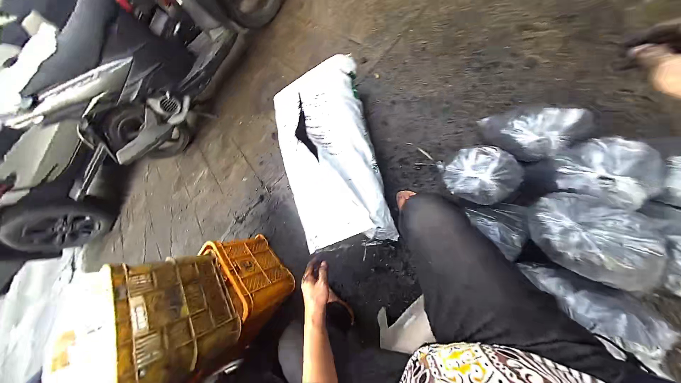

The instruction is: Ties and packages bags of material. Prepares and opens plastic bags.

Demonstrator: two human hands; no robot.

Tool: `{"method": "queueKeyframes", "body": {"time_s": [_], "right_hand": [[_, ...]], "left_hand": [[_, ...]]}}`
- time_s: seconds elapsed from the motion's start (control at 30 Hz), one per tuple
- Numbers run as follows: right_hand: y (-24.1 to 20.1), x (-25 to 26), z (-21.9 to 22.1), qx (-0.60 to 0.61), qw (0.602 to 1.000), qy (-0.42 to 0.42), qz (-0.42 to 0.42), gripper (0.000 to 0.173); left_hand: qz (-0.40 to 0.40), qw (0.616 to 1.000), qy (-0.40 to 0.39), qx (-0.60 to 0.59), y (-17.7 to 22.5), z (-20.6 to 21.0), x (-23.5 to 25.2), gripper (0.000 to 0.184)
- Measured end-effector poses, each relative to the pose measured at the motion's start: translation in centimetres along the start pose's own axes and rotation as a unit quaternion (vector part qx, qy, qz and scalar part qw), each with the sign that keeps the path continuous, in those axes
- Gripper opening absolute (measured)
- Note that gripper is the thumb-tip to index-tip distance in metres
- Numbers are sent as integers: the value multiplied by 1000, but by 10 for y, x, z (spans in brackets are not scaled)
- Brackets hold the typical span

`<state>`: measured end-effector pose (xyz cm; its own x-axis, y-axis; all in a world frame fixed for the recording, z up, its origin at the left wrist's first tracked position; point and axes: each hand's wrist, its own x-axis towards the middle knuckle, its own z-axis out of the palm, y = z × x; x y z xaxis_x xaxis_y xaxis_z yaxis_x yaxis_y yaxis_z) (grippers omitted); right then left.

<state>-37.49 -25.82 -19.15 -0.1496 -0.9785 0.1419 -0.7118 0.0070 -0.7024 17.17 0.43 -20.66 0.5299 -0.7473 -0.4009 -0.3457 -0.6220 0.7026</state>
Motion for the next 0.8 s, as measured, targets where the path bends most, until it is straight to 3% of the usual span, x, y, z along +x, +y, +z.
{"method": "queueKeyframes", "body": {"time_s": [0.03, 0.13, 0.2, 0.3, 0.43, 0.57, 0.67, 0.73, 0.8], "right_hand": [[-36, 12, 22, 43, 998, -13, -37, 37], [-188, 18, 85, 123, 986, -106, -40, 32], [-249, 17, 139, 172, 969, -160, -76, 30], [-307, -11, 216, 296, 926, -229, -50, 27], [-310, -59, 270, 288, 894, -336, -73, 23], [-300, -50, 284, 214, 880, -395, -156, 21], [-292, -31, 296, 225, 883, -382, -155, 23], [-285, -25, 315, 234, 884, -367, -170, 29], [-281, -27, 326, 223, 878, -378, -188, 30]], "left_hand": [[-8, 1000, -4, -3, -8, -1, 4, 38], [-9, 999, -24, 19, -15, 0, 19, 38], [-1, 996, -74, 45, -8, 3, 31, 34], [16, 976, -198, 93, 4, 14, 61, 32], [19, 966, -242, 87, 19, 48, 108, 35], [66, 972, -219, 50, 38, 48, 120, 35], [98, 990, -92, 38, 58, -15, 112, 33], [79, 994, 40, 70, 68, -88, 100, 33], [84, 973, 178, 122, 72, -174, 81, 36]]}}
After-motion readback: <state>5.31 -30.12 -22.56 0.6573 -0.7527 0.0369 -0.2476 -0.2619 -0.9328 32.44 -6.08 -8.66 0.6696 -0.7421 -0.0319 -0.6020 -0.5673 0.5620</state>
